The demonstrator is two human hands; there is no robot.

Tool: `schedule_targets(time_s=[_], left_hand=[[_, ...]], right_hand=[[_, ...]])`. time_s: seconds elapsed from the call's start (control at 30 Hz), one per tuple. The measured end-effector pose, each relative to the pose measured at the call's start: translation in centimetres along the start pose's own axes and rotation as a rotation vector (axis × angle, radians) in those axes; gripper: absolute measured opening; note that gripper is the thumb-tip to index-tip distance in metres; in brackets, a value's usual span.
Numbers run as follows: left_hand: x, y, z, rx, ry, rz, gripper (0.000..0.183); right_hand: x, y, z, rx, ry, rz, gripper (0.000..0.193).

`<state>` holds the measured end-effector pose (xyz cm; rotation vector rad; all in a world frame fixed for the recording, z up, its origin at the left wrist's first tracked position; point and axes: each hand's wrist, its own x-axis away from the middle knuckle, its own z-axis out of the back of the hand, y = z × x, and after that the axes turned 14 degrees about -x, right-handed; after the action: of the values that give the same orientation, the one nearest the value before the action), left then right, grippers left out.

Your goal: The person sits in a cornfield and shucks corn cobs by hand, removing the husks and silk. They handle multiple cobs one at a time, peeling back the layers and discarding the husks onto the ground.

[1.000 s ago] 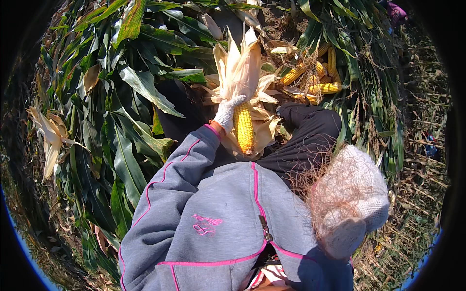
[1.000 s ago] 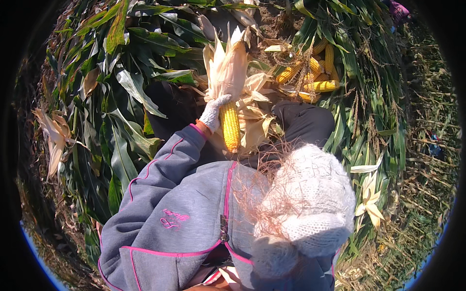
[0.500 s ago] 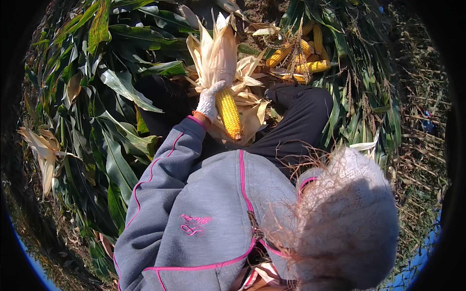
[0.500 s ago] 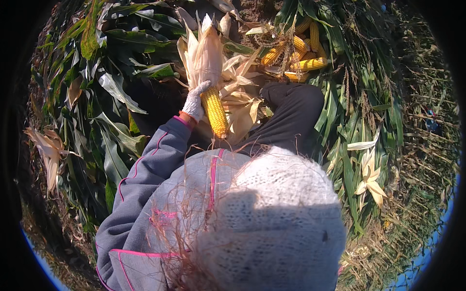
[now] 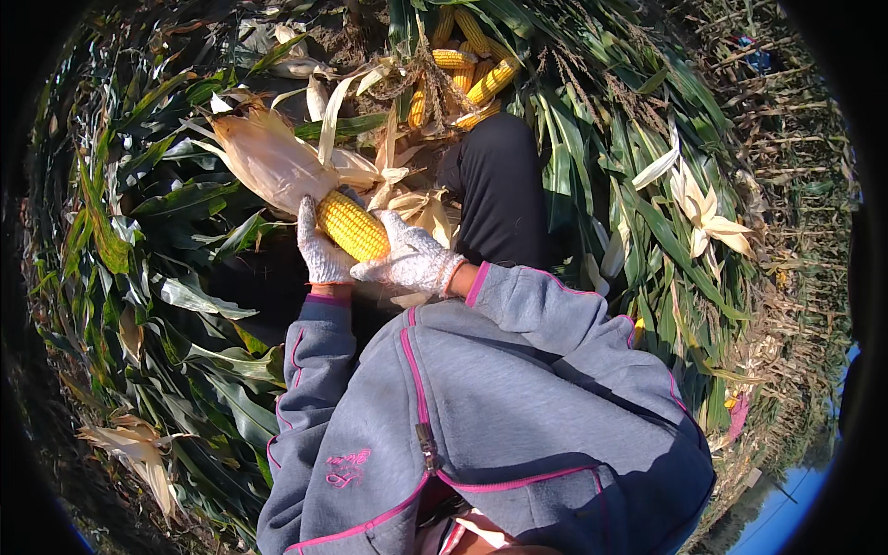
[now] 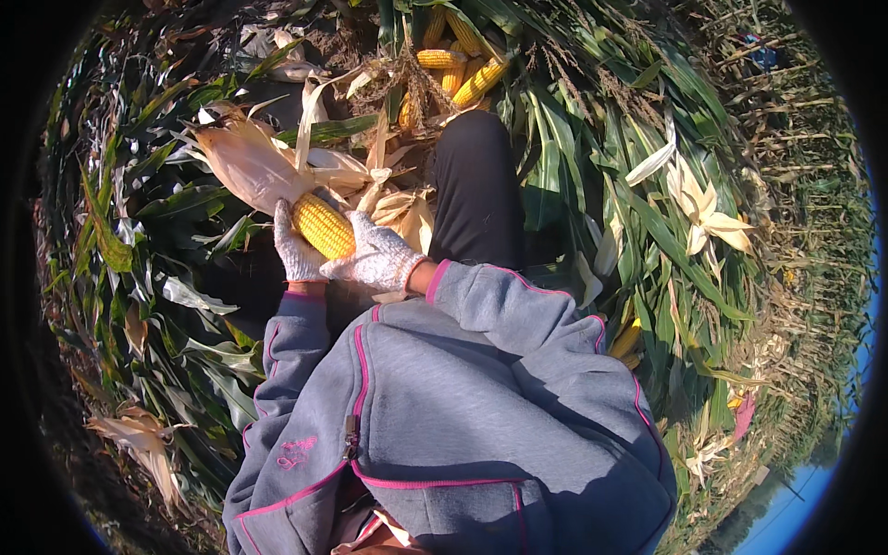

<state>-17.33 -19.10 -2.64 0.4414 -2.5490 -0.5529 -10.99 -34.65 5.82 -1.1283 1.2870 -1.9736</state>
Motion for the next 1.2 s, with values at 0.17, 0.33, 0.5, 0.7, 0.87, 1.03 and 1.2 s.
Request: schedule_targets(time_s=[0.17,0.33,0.5,0.7,0.87,1.03,1.2], left_hand=[[0.5,2.1,-3.0,-0.197,-0.055,0.05,0.076],[0.0,3.8,-5.3,-0.35,0.085,-0.157,0.056],[0.0,4.4,-8.7,-0.356,0.045,-0.186,0.049],[-0.6,2.8,-12.5,-0.689,-0.058,-0.227,0.049],[-1.0,0.5,-11.8,-0.788,-0.234,-0.171,0.046],[-0.5,-2.1,-14.8,-0.77,-0.267,-0.058,0.043],[-1.3,-3.8,-16.1,-1.202,-0.452,-0.073,0.041]], right_hand=[[0.3,0.3,1.5,-0.025,-0.005,0.094,0.073],[1.3,-0.1,0.5,0.069,0.101,0.148,0.08],[2.1,-2.7,2.5,-0.048,0.054,0.017,0.091],[1.8,0.2,2.1,-0.087,0.389,0.171,0.078],[3.3,0.0,3.1,-0.052,0.559,0.217,0.062],[4.8,1.9,5.0,-0.078,0.609,0.295,0.063],[7.4,3.4,8.3,-0.135,0.692,0.306,0.066]])
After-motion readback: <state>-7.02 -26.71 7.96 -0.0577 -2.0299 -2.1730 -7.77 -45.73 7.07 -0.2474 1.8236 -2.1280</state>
